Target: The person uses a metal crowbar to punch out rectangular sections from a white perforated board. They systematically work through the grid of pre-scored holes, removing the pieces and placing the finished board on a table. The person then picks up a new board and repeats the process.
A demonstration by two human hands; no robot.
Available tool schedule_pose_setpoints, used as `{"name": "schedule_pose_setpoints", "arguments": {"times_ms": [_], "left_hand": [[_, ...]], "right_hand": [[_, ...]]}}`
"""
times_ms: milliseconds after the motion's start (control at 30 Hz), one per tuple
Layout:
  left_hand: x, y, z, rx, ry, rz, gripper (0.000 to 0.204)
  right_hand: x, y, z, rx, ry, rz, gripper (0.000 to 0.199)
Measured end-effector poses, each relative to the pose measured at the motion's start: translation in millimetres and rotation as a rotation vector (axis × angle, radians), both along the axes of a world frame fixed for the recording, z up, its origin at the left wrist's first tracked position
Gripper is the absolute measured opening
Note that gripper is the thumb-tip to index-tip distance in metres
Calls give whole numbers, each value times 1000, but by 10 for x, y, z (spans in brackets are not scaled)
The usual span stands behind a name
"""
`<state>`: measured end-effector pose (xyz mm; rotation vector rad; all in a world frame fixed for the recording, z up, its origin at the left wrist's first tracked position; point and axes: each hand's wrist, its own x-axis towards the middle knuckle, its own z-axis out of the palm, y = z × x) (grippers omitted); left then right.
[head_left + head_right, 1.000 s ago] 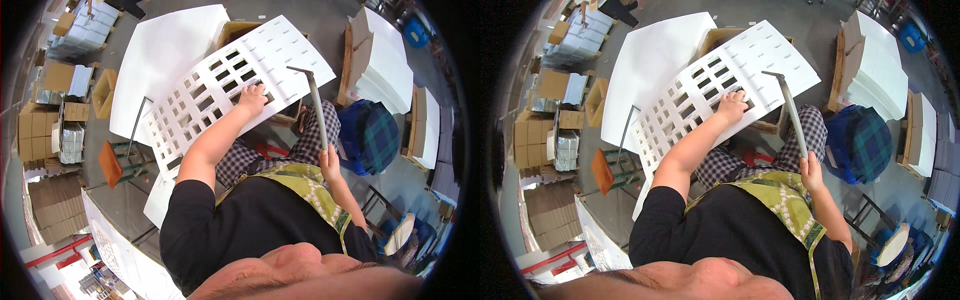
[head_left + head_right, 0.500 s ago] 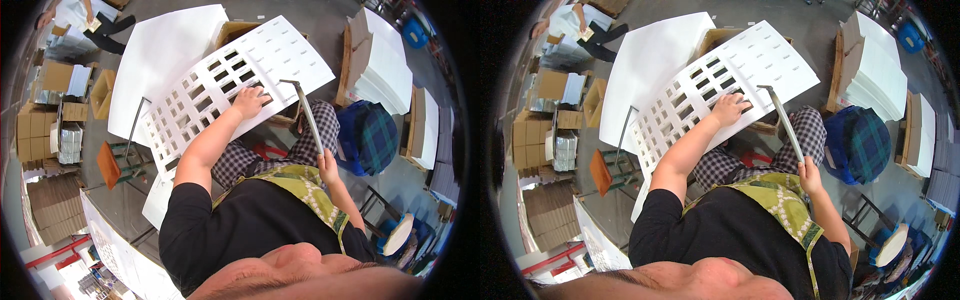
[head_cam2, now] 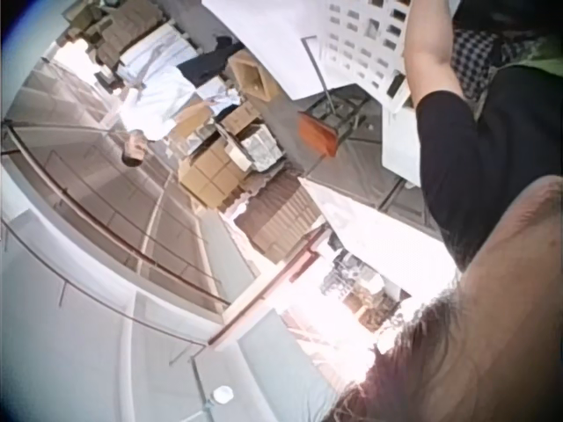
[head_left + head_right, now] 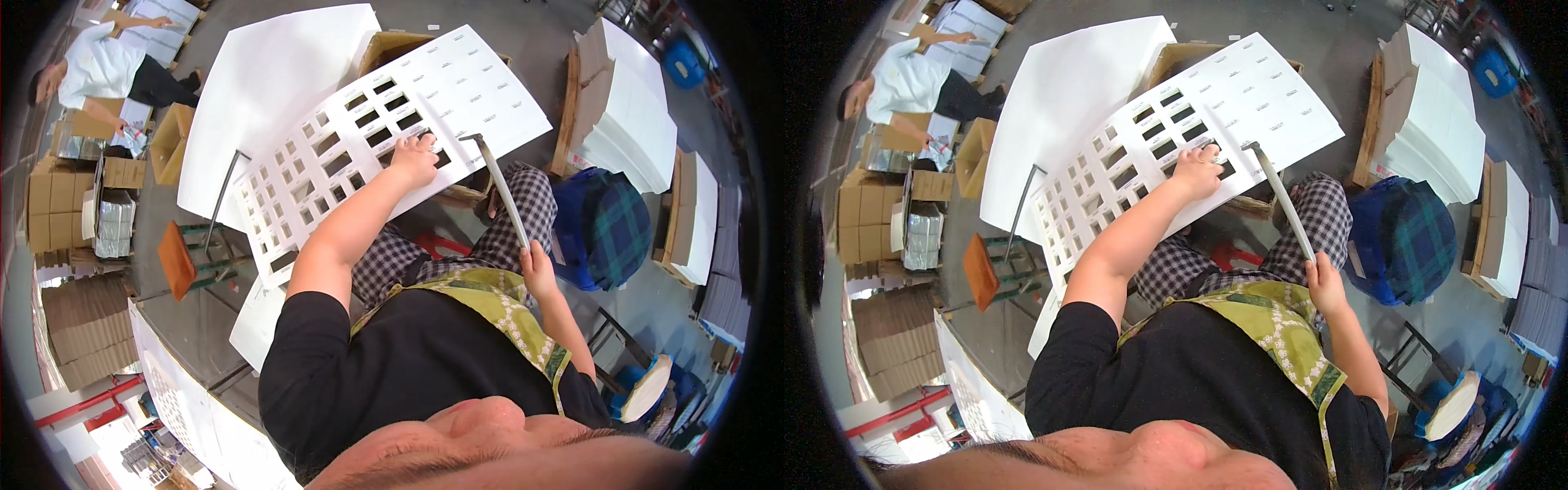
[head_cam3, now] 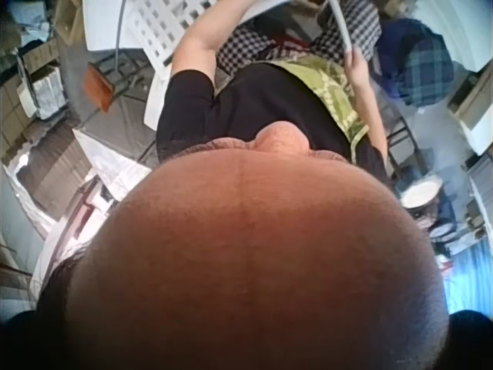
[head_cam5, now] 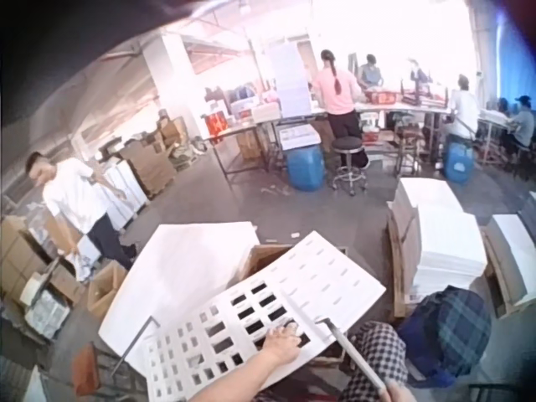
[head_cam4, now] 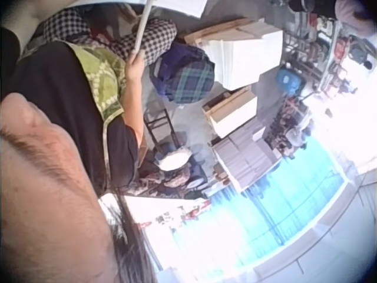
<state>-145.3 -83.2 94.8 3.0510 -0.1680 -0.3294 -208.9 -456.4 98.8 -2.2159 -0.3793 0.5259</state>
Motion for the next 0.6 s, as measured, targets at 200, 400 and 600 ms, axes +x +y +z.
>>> {"name": "schedule_pose_setpoints", "arguments": {"times_ms": [200, 400, 600], "left_hand": [[32, 62, -190, -186, -245, 187, 28], [161, -21, -230, -10, -25, 276, 31], [177, -6, -238, -55, 28, 288, 33]], "right_hand": [[2, -74, 37, 58, -65, -59, 19], [90, 61, 50, -147, -37, 13, 21], [43, 2, 197, 117, -170, -89, 18]]}}
